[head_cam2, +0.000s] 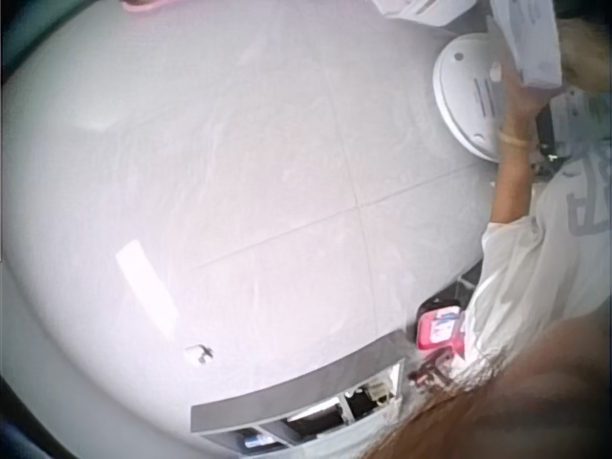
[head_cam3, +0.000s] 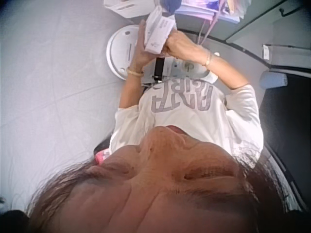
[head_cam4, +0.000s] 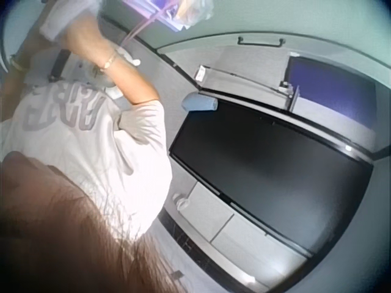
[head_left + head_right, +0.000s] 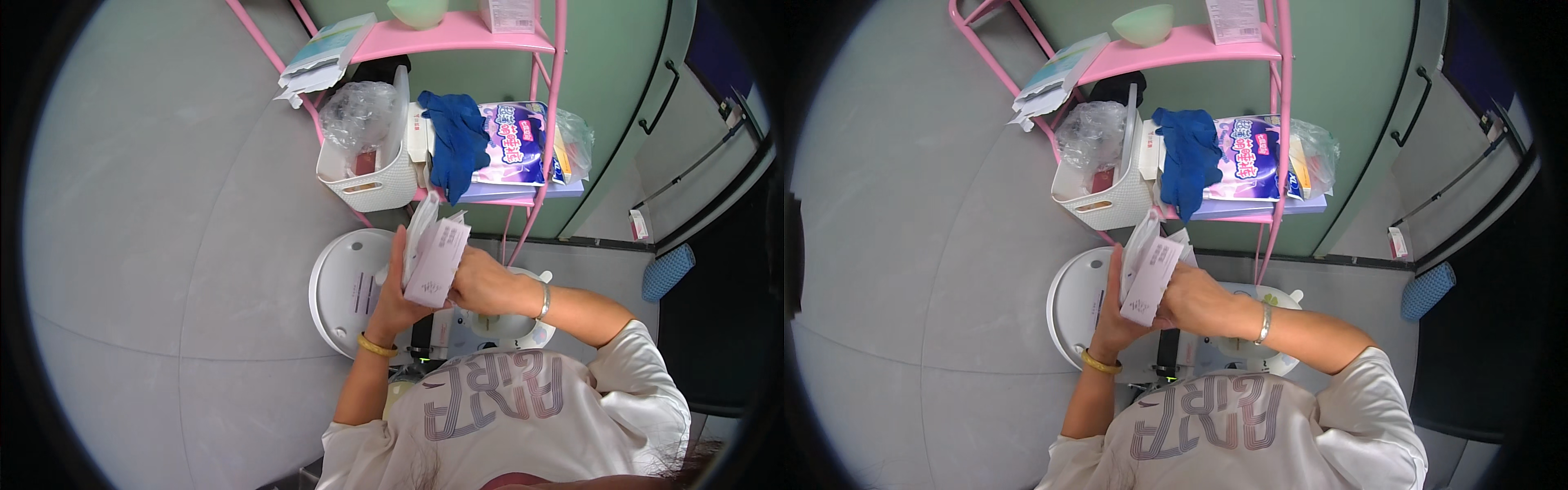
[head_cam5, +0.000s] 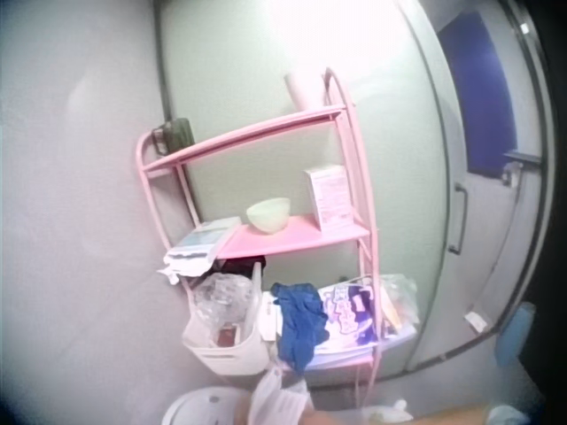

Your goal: The person wipes a window sill and frame with a blue cloth, then rinses and wrings the cloth in a bucket. They proceed to organize items on a pink shelving unit, moving boxes, plastic bags, and other small objects into a white basket.

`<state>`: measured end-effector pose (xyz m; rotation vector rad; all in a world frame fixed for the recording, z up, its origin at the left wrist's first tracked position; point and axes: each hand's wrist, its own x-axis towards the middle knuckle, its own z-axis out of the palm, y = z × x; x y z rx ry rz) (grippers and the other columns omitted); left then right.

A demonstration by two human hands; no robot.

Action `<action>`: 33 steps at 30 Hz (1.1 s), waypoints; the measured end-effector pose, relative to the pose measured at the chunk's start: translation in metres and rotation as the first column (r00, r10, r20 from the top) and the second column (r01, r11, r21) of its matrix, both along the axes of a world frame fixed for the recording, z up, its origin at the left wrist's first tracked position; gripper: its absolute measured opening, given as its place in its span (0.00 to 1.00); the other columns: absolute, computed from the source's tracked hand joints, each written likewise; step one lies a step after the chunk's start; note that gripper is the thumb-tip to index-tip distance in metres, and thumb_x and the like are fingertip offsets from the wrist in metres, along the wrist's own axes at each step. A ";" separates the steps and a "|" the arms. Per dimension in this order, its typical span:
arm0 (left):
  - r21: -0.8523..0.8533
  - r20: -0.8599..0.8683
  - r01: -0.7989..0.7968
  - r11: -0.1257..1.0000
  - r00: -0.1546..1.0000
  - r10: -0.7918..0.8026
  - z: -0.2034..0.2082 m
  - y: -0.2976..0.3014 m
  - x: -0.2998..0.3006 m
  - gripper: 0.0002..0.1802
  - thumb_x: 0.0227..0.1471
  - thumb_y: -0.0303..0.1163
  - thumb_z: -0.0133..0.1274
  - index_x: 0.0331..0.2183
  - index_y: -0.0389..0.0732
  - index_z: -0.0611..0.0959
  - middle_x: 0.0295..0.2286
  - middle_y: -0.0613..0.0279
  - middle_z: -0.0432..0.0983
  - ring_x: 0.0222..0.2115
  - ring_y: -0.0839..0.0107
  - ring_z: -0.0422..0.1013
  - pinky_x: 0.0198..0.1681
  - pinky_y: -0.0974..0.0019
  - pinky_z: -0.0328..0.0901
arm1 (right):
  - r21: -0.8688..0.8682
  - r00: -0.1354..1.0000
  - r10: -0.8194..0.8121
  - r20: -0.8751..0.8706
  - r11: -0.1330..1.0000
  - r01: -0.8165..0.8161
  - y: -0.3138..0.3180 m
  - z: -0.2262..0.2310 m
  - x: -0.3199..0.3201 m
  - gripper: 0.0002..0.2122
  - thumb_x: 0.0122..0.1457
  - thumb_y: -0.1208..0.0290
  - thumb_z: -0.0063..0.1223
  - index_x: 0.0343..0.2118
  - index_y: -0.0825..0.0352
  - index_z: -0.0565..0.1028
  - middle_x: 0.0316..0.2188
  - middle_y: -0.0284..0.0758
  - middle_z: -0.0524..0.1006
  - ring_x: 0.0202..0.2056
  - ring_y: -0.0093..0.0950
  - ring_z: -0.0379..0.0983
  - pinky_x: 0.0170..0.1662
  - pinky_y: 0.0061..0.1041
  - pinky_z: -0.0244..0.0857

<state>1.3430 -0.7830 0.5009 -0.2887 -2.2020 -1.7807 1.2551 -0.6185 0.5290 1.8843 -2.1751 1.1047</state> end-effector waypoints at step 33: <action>0.333 0.199 -0.539 0.774 0.842 0.501 -0.028 -0.124 0.097 0.35 0.40 0.18 0.62 0.53 0.36 0.70 0.43 0.61 0.73 0.42 0.76 0.69 0.47 0.72 0.63 | 0.304 0.863 -0.308 -0.400 0.844 0.442 -0.259 0.045 -0.234 0.09 0.50 0.74 0.45 0.30 0.71 0.77 0.34 0.52 0.76 0.36 0.47 0.75 0.40 0.40 0.70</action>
